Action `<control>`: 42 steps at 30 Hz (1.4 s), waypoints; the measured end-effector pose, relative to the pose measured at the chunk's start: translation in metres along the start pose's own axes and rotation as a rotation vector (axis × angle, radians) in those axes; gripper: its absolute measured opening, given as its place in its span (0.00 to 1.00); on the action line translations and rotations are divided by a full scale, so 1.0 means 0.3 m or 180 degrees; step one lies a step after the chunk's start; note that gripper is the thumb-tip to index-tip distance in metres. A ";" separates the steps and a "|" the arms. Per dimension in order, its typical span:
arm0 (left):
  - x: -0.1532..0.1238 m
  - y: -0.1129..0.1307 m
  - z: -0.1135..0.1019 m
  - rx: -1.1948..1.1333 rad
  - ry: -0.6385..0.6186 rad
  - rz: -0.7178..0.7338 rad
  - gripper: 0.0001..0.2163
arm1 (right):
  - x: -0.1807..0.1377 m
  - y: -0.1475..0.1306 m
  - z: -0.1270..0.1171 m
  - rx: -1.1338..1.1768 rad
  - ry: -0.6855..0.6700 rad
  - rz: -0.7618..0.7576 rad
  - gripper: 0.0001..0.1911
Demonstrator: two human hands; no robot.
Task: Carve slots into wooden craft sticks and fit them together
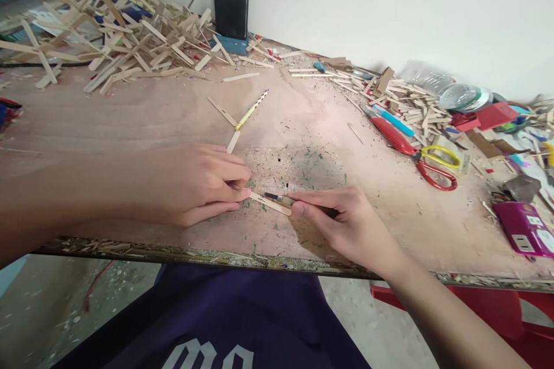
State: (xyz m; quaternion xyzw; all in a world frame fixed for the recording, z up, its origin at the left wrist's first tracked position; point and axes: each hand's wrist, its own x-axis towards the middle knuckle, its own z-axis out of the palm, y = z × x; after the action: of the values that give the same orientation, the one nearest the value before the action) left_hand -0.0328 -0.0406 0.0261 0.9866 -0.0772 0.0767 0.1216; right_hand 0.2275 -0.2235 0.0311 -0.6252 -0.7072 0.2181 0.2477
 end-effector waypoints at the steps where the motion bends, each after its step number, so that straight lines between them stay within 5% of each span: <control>1: -0.001 -0.001 -0.001 -0.0041 -0.0019 -0.0033 0.13 | -0.001 0.000 -0.003 -0.0001 0.0008 0.0021 0.14; 9: 0.003 -0.008 -0.013 -0.0218 -0.0280 -0.0314 0.15 | -0.004 0.008 -0.008 0.0131 -0.0061 -0.0295 0.12; 15: -0.004 0.004 -0.018 -0.0253 -0.0145 -0.0224 0.12 | -0.008 0.011 -0.008 0.0000 0.0039 -0.0385 0.13; 20: 0.006 0.047 -0.033 -0.0858 -0.0410 0.0120 0.07 | 0.004 0.013 0.004 -0.0158 0.0220 -0.0400 0.13; 25: 0.004 0.010 -0.011 -0.0923 0.0234 -0.0236 0.15 | -0.002 0.023 -0.002 -0.0208 0.0247 -0.0450 0.13; 35: 0.011 -0.001 0.014 -0.0700 0.0071 -0.0297 0.07 | 0.011 -0.019 -0.060 -0.0304 -0.0031 -0.1016 0.12; 42: 0.014 0.002 0.012 -0.0727 0.0056 -0.0388 0.11 | 0.028 -0.037 -0.068 -0.0367 -0.0225 -0.1038 0.15</control>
State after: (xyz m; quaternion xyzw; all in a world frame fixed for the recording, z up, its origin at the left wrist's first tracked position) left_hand -0.0285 -0.0427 0.0234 0.9685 -0.0242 0.0685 0.2383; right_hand 0.2308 -0.2166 0.0546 -0.5074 -0.8188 0.1560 0.2184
